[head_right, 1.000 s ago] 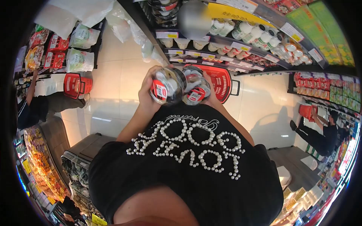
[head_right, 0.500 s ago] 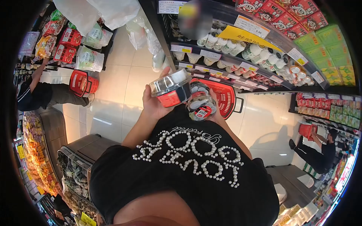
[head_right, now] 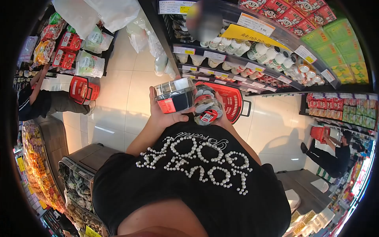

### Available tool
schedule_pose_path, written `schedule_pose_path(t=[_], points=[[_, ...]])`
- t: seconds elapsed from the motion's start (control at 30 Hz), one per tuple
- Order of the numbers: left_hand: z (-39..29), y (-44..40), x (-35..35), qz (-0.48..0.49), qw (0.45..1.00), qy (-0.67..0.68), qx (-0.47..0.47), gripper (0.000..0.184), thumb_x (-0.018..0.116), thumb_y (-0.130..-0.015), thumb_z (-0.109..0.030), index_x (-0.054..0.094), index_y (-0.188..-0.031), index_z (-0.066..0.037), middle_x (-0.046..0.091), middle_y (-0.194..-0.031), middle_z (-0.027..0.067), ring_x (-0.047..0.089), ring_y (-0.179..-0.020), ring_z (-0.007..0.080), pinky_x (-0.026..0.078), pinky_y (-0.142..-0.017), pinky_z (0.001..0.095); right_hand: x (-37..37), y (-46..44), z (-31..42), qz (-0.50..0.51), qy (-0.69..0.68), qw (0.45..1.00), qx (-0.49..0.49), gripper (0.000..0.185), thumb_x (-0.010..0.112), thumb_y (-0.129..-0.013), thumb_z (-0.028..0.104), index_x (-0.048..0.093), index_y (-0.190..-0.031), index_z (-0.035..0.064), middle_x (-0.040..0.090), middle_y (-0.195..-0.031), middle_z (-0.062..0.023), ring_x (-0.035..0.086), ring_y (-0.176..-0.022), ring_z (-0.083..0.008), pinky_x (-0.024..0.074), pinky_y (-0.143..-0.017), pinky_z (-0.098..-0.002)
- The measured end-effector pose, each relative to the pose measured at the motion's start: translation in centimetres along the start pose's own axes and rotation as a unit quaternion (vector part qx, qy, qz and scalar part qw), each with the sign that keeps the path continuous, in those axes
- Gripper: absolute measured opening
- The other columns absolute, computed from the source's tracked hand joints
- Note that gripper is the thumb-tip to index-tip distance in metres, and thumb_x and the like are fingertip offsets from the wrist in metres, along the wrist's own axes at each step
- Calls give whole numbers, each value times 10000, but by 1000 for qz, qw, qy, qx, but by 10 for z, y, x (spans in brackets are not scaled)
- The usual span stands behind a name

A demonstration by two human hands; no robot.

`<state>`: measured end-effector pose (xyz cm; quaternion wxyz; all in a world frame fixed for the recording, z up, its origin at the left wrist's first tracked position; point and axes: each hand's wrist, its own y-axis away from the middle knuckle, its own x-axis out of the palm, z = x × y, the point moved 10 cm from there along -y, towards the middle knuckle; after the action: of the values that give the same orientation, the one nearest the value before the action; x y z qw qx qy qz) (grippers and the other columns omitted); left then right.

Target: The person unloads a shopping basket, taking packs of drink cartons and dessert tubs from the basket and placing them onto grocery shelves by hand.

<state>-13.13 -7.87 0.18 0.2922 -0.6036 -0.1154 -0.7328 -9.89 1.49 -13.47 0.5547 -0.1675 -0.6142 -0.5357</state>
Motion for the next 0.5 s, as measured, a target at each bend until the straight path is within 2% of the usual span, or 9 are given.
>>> schedule_pose_path(t=[0.07,0.17,0.27,0.37,0.47,0.5], points=[[-1,1,-2,12,1000,0,0,880,549,-800,-683,141,-1494,-329,108,-1542,195,318,-1280,567,430,-904,657,0,0,0,8,-9,1000,-3,647,453,-900,600,529,-1266,73,631,-1135,-127,632,-987,-256,516,-874,-403],[0,1,-4,23,1000,3,4,912,553,-809,-670,117,-1503,-271,101,-1547,179,310,-1309,527,454,-900,620,-7,-2,0,13,-13,1000,3,652,449,-899,605,529,-1264,71,638,-1119,-131,636,-976,-262,520,-867,-408],[3,1,-12,-21,998,51,-6,920,541,-804,-689,179,-1494,-200,216,-1514,210,292,-1336,493,475,-900,578,-7,0,1,20,-1,1000,8,650,440,-902,608,534,-1256,71,646,-1102,-132,641,-966,-264,526,-855,-413],[6,-1,-12,-50,994,93,5,1018,592,-762,-689,169,-1489,-115,229,-1512,207,232,-1373,470,434,-952,581,-6,3,0,9,6,1000,-4,635,431,-908,605,543,-1240,75,651,-1094,-124,646,-958,-256,530,-847,-414],[5,-5,-11,-104,993,-56,19,1047,625,-717,-697,217,-1476,-101,297,-1483,195,263,-1370,426,398,-985,559,-11,3,-1,-3,31,1000,-3,614,437,-913,595,547,-1232,82,653,-1095,-108,648,-951,-232,532,-845,-397],[6,-6,-13,-113,993,-27,19,1026,626,-718,-686,242,-1467,-100,317,-1472,175,282,-1355,395,397,-958,528,-9,4,-1,18,16,1000,2,615,444,-912,591,539,-1241,79,651,-1098,-108,646,-952,-230,530,-847,-391]])
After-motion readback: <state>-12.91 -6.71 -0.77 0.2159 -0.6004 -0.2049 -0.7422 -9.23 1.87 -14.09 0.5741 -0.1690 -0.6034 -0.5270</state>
